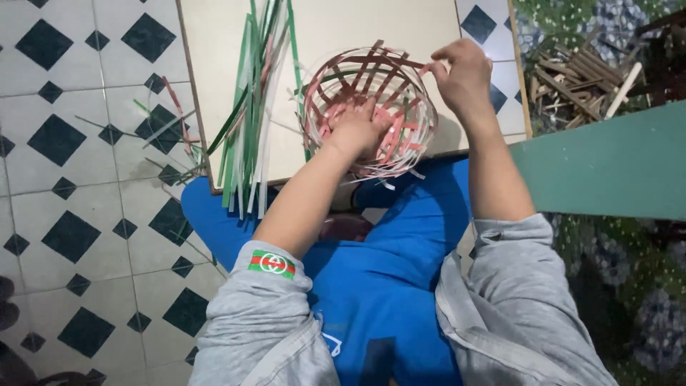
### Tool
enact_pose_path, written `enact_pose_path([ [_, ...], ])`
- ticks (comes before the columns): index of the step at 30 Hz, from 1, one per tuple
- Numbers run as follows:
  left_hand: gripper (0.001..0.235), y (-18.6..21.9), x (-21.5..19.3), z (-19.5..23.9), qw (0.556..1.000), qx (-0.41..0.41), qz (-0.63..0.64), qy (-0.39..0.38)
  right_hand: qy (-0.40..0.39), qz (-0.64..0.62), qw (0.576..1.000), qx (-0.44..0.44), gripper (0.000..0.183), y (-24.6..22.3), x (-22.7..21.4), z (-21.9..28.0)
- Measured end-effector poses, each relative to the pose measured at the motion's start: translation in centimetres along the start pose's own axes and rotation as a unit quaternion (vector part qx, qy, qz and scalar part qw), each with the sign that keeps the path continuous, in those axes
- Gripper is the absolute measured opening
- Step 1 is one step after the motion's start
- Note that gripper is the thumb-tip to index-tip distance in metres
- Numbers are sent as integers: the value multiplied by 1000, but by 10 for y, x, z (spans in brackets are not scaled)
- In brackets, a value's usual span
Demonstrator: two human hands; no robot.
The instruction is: The person sits cross-legged on the floor and weaves a basket using pink, green, and white plastic strips. They interlace the strips by hand, adjusting the basket's shape and continuing the weave pattern.
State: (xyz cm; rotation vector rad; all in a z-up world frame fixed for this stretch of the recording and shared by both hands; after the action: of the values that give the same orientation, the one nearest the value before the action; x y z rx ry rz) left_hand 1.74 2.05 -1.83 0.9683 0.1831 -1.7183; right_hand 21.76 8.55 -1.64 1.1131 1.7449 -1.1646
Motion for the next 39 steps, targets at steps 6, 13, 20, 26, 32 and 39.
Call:
enact_pose_path([
  [6,99,2,-4,11,999,-19,11,-37,-335,-15,928,163,34,-16,22,-50],
  [13,91,0,-1,4,999,-18,13,-37,-457,-129,860,189,22,-5,39,-60],
  [20,94,0,0,-2,999,-7,17,-30,-489,-273,806,191,23,20,64,-59],
  [26,87,-3,6,-13,1000,-6,13,-26,-444,-322,811,204,12,36,80,-65],
  [32,90,-5,6,-12,999,-10,16,-45,-469,-240,827,195,15,3,56,-69],
  [39,94,-5,10,-20,998,-11,-9,-61,-539,-189,806,152,13,8,58,-79],
])
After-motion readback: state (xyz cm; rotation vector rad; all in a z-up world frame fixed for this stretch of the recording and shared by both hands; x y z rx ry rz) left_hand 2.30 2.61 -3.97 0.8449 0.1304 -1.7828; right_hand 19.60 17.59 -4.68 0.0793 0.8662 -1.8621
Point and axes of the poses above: each hand's wrist, its own z-axis away from the middle knuckle, its own x-axis out of the palm, y = z × x, the point moved 4 cm from there along -z, towards the middle knuckle, and after that the axes turned 2 degrees about x, right-handed, at the moved point
